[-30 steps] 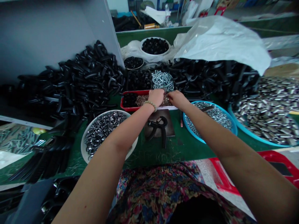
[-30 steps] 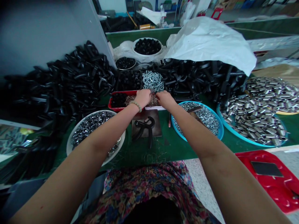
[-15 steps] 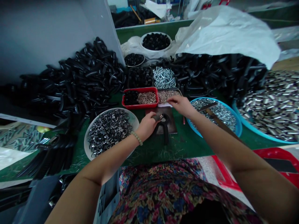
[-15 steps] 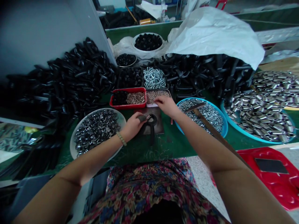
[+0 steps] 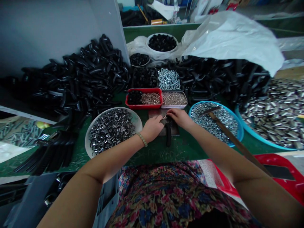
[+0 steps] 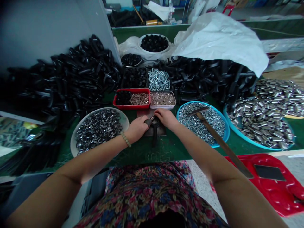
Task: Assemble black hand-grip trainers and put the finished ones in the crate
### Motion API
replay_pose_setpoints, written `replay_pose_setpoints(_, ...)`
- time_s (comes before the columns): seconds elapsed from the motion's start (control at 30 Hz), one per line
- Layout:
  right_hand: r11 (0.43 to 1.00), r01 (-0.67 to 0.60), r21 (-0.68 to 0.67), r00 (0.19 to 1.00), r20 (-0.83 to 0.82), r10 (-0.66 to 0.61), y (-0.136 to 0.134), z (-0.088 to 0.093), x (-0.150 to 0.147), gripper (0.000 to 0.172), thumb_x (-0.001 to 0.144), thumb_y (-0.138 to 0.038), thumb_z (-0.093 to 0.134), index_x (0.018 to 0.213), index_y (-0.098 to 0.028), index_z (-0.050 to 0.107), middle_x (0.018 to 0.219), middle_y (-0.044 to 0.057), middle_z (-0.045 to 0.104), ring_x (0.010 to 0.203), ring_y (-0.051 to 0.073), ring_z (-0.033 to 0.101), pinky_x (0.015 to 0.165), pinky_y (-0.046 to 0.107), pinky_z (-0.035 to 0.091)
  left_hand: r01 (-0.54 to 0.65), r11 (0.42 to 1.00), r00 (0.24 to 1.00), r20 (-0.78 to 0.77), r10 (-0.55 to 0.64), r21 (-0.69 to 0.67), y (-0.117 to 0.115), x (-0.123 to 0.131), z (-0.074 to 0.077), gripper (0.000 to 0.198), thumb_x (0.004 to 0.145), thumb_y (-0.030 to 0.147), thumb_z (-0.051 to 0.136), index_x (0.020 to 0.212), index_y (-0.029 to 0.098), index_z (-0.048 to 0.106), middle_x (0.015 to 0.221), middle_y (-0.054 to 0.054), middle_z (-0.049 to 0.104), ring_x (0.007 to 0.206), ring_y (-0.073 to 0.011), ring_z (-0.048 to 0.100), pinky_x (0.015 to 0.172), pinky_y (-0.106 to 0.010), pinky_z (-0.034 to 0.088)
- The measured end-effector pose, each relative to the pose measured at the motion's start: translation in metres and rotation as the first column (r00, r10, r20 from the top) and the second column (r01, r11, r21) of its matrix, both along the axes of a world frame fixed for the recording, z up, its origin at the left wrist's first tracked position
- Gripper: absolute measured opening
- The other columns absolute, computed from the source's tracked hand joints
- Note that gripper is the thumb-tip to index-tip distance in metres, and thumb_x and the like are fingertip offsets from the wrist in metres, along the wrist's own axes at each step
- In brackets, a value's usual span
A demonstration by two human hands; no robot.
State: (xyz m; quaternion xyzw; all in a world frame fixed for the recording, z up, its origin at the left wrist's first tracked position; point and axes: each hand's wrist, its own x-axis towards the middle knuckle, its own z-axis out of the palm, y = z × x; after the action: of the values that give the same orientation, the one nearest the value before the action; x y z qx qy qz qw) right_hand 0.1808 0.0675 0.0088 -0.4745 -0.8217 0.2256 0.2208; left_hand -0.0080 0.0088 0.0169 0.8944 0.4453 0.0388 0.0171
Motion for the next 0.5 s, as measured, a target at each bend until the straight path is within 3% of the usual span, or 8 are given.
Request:
replay_pose_setpoints(0.2,0.998,-0.034,0.051,0.993,0.116,0.028,0.0,-0.005,0.002,0.016,0.091,-0.022,0.049,0.093,-0.016,0.064,0.09,0.008,0.068,0.084,0.02,0.063,0.077,0.03,0.048,0.0,1.0,0.999,0.036,0.001,-0.022,-0.006,-0.001,0.004,0.026,0.094,0.025,0.039,0.098,0.014,0.062,0.106,-0.01,0.057,0.096,-0.0238,0.052,0.084,-0.035,0.045)
replay_pose_setpoints(0.4,0.97,-0.172,0.171,0.913,0.396,0.092,-0.012,-0.004,-0.004,0.023,0.091,-0.014,0.041,0.095,-0.011,0.063,0.096,0.016,0.065,0.094,0.026,0.059,0.083,0.035,0.046,-0.061,0.989,0.992,0.098,0.075,-0.134,-0.016,0.0,0.005,0.024,0.094,0.028,0.041,0.101,0.017,0.06,0.11,-0.009,0.055,0.092,-0.0207,0.056,0.08,-0.032,0.047)
replay_pose_setpoints(0.5,0.971,-0.187,0.148,0.92,0.373,0.12,-0.015,0.0,-0.008,0.025,0.091,-0.014,0.04,0.099,-0.01,0.063,0.104,0.017,0.064,0.101,0.026,0.058,0.088,0.035,0.045,-0.075,0.988,0.991,0.099,0.089,-0.138,-0.017,0.001,0.005,0.023,0.093,0.027,0.041,0.101,0.017,0.06,0.108,-0.009,0.054,0.09,-0.0201,0.057,0.08,-0.032,0.048)
